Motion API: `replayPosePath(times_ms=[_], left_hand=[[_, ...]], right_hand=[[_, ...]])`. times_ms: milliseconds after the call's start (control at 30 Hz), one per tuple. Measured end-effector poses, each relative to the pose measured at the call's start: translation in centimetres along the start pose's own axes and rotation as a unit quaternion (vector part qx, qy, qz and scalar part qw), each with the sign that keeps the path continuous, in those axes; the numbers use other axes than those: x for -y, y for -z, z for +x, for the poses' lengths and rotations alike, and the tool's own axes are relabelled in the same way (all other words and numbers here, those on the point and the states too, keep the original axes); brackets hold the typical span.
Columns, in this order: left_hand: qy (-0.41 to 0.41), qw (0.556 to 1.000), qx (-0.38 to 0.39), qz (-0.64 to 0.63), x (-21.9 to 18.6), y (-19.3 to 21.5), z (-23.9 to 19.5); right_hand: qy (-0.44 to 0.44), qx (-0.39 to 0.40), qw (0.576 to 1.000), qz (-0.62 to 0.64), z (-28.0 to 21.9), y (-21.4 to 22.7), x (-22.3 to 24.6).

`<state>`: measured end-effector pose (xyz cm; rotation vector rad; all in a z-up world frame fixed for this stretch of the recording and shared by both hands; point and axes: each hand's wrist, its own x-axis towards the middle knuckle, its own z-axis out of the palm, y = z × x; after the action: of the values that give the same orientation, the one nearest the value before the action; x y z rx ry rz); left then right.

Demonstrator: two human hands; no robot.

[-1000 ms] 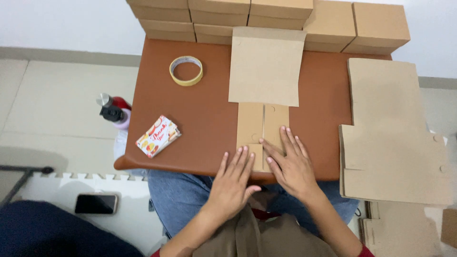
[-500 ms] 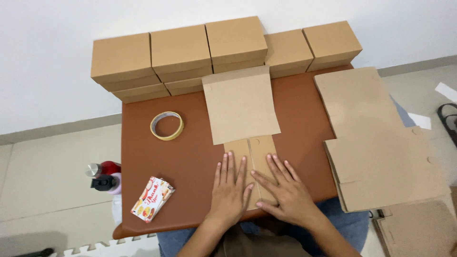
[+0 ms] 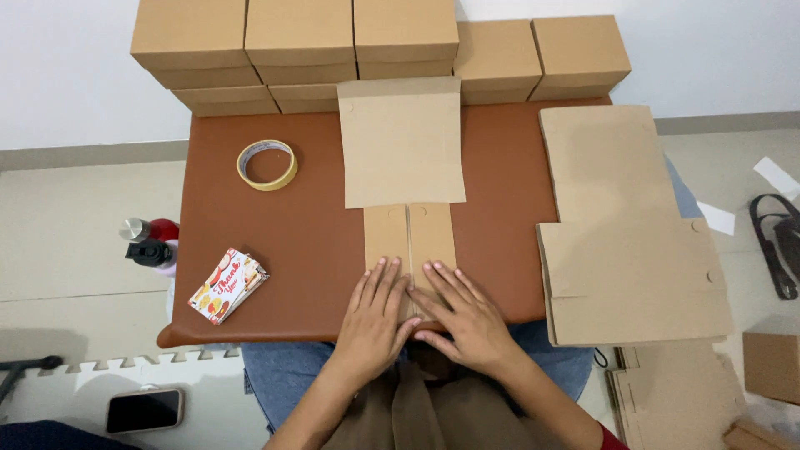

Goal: Assembling a small cardboard box from a flat template by folding and tucking flaps.

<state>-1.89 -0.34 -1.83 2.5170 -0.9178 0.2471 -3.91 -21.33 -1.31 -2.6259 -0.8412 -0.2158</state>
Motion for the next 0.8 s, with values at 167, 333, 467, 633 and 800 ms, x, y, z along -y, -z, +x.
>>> replayPosePath(times_ms=[167, 333, 467, 633, 800], left_hand=[[0.006, 1.000, 0.023, -0.001, -0.3, 0.3, -0.5], [0.023, 0.997, 0.066, 0.032, -1.0, 0.3, -1.9], [0.034, 0.997, 0.045, 0.043, -1.3, 1.2, -0.2], [0.049, 0.995, 0.083, 0.015, 0.0, 0.3, 3.0], [0.057, 0.994, 0.089, -0.013, 0.1, 1.7, 4.7]], right_hand=[[-0.012, -0.003, 1.000, -0.010, -0.6, -0.4, 0.2], [-0.006, 0.010, 1.000, -0.007, -2.7, -0.6, 1.2], [-0.053, -0.036, 0.995, 0.074, -2.4, -0.1, 1.8], [-0.208, -0.139, 0.967, 0.050, 1.3, -0.1, -1.8], [-0.331, -0.072, 0.939, -0.051, 5.4, 1.0, -3.4]])
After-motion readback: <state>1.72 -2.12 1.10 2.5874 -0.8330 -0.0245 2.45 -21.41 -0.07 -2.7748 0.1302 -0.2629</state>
